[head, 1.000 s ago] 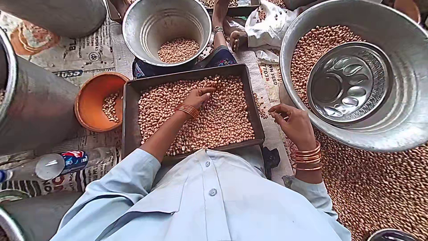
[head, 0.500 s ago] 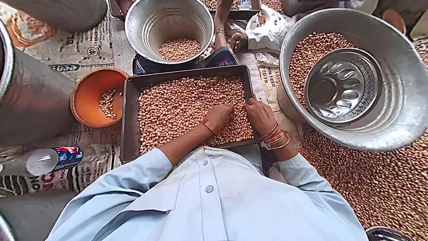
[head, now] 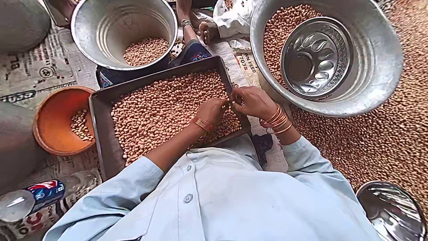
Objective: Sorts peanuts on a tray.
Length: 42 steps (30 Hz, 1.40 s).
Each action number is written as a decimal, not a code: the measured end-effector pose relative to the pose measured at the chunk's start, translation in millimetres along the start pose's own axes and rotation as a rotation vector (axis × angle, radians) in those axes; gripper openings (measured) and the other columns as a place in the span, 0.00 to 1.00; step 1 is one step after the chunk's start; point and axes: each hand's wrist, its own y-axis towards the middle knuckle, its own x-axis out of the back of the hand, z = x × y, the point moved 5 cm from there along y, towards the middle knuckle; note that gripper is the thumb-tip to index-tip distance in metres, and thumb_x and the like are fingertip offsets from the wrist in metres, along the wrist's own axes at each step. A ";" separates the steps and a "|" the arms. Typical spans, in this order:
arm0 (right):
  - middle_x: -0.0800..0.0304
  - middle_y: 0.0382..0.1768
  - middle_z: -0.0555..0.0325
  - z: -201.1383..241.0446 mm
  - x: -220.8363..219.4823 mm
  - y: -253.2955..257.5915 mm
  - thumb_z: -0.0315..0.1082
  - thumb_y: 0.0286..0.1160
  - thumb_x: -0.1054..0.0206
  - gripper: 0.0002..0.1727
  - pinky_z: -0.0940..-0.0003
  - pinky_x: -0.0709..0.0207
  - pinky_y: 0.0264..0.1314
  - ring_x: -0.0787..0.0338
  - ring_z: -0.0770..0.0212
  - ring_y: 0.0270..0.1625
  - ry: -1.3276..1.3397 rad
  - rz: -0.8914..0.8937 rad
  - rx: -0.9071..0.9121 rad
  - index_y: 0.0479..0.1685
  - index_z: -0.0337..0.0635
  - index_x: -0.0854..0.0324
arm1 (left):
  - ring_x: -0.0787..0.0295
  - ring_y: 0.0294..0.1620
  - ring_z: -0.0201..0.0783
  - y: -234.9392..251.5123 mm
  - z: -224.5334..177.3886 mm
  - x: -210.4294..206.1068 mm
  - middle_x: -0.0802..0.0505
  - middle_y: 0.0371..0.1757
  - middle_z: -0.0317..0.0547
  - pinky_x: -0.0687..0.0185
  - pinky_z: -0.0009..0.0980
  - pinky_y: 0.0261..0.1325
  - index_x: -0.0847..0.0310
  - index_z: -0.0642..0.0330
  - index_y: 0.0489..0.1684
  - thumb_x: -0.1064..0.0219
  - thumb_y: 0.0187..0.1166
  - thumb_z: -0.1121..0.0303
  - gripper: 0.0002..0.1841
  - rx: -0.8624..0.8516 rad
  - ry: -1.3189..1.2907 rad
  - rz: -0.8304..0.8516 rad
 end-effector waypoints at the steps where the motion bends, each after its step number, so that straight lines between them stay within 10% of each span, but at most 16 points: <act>1: 0.09 0.32 0.54 -5.8 9.7 -13.3 0.36 0.69 0.30 0.11 0.51 0.19 0.35 0.10 0.54 0.33 0.115 -0.096 -0.003 0.46 0.42 0.13 | 0.06 0.55 0.60 1.5 -2.4 -5.1 0.05 0.52 0.58 0.15 0.61 0.58 0.09 0.60 0.53 0.36 0.85 0.69 0.11 -0.043 0.044 -0.022; 7: 0.18 0.28 0.69 -42.4 19.2 -99.4 0.25 0.67 0.43 0.07 0.83 0.32 0.20 0.25 0.79 0.21 0.826 -0.430 -0.216 0.41 0.44 0.24 | 0.06 0.46 0.65 3.9 -10.9 -20.8 0.06 0.47 0.62 0.14 0.64 0.44 0.10 0.63 0.48 0.33 0.80 0.73 0.07 -0.126 0.161 -0.066; 15: 0.19 0.22 0.71 -52.9 1.5 -114.3 0.38 0.83 0.33 0.07 0.77 0.34 0.25 0.29 0.77 0.19 0.497 -0.285 -0.402 0.48 0.48 0.13 | 0.07 0.43 0.64 4.9 6.8 -11.7 0.06 0.40 0.62 0.17 0.68 0.50 0.10 0.62 0.52 0.29 0.81 0.61 0.14 0.062 -0.036 0.050; 21: 0.13 0.28 0.60 -18.4 7.5 -79.7 0.37 0.82 0.31 0.07 0.59 0.25 0.32 0.19 0.63 0.26 0.240 -0.208 -0.314 0.49 0.47 0.10 | 0.25 0.23 0.26 -25.2 97.6 69.6 0.17 0.30 0.39 0.26 0.27 0.30 0.19 0.64 0.52 0.43 0.84 0.68 0.11 0.334 -0.590 -0.321; 27: 0.07 0.40 0.50 8.3 -8.2 -28.6 0.35 0.79 0.30 0.07 0.41 0.18 0.47 0.08 0.48 0.44 0.114 -0.108 -0.156 0.47 0.45 0.08 | 0.14 0.32 0.50 -35.1 78.4 49.0 0.10 0.31 0.51 0.19 0.57 0.45 0.09 0.56 0.54 0.32 0.83 0.66 0.10 0.274 -0.140 -0.145; 31: 0.08 0.47 0.45 17.2 -9.5 7.6 0.33 0.79 0.31 0.08 0.38 0.18 0.51 0.08 0.41 0.52 -0.022 -0.031 -0.146 0.47 0.44 0.08 | 0.08 0.56 0.63 -23.0 62.0 28.7 0.05 0.53 0.60 0.18 0.66 0.60 0.10 0.55 0.60 0.34 0.83 0.70 0.12 0.199 0.081 -0.054; 42: 0.07 0.46 0.42 25.3 -52.7 100.5 0.30 0.77 0.34 0.09 0.38 0.17 0.46 0.07 0.38 0.49 -0.274 0.027 0.077 0.48 0.42 0.09 | 0.07 0.45 0.63 -63.8 106.7 73.0 0.06 0.41 0.61 0.17 0.67 0.53 0.09 0.61 0.54 0.33 0.83 0.64 0.12 0.318 0.064 -0.269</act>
